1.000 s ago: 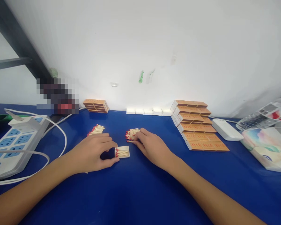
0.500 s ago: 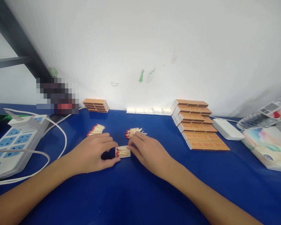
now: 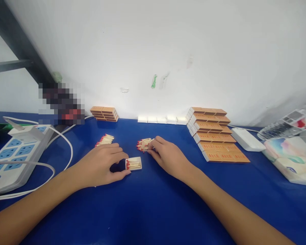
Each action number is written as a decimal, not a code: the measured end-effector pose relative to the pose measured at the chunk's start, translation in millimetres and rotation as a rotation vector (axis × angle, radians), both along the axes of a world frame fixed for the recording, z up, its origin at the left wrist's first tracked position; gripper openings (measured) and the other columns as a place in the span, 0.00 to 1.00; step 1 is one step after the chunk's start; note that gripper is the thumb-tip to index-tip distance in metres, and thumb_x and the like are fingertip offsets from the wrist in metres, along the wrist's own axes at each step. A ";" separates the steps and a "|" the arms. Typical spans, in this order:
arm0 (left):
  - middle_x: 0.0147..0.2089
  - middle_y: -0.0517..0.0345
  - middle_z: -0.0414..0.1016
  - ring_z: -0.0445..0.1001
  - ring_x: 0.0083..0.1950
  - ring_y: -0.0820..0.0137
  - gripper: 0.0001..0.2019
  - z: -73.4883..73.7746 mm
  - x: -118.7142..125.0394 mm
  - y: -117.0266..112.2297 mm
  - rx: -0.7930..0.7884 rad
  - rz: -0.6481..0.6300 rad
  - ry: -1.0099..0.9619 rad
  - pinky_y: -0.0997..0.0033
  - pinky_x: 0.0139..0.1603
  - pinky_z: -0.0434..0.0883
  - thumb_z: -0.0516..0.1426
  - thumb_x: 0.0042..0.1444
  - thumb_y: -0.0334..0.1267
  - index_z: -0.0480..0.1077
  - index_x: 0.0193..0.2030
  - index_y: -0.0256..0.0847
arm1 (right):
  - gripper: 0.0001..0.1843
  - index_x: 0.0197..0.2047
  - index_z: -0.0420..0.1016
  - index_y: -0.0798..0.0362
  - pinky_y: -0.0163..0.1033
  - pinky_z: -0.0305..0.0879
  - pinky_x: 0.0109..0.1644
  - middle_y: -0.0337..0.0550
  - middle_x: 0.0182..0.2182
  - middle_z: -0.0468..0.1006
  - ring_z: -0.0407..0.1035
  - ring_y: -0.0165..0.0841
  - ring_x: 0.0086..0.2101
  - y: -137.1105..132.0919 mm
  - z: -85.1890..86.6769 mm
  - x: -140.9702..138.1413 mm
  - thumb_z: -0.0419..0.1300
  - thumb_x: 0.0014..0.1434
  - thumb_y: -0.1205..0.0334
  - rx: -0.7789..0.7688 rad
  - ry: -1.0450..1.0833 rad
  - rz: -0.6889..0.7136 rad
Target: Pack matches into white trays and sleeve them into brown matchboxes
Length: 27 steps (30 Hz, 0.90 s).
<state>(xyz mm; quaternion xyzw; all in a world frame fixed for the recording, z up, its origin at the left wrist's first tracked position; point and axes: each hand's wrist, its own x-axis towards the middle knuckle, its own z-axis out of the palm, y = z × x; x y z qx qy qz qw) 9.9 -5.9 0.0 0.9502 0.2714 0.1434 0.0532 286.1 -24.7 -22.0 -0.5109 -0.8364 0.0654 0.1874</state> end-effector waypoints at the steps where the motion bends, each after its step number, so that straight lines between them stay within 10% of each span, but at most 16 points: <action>1: 0.33 0.58 0.75 0.73 0.36 0.66 0.12 0.2 0.1 -0.2 -0.001 0.001 -0.001 0.65 0.37 0.67 0.63 0.64 0.47 0.79 0.42 0.38 | 0.06 0.46 0.75 0.51 0.39 0.64 0.35 0.43 0.39 0.73 0.68 0.32 0.31 0.1 -0.4 0.1 0.57 0.74 0.62 -0.001 0.009 0.001; 14: 0.32 0.57 0.75 0.73 0.36 0.65 0.13 -0.6 -0.9 1.0 0.012 -0.002 0.002 0.64 0.37 0.67 0.63 0.64 0.47 0.79 0.42 0.38 | 0.09 0.42 0.71 0.52 0.39 0.64 0.35 0.43 0.40 0.73 0.68 0.32 0.31 -0.5 3.3 0.5 0.54 0.75 0.62 -0.005 -0.105 0.005; 21: 0.31 0.58 0.74 0.72 0.36 0.65 0.13 -0.9 0.3 -0.5 0.065 0.018 -0.026 0.64 0.37 0.68 0.63 0.64 0.47 0.79 0.40 0.38 | 0.09 0.41 0.72 0.54 0.41 0.55 0.28 0.46 0.37 0.73 0.71 0.37 0.32 -15.4 19.8 3.9 0.53 0.75 0.64 0.256 -0.434 -0.089; 27: 0.31 0.59 0.73 0.72 0.35 0.66 0.13 -1.5 1.2 -1.4 0.068 0.010 -0.026 0.64 0.36 0.68 0.63 0.63 0.47 0.78 0.40 0.38 | 0.06 0.44 0.71 0.52 0.38 0.64 0.32 0.43 0.39 0.75 0.73 0.33 0.31 -28.2 27.5 -8.3 0.55 0.75 0.65 0.127 -0.187 0.089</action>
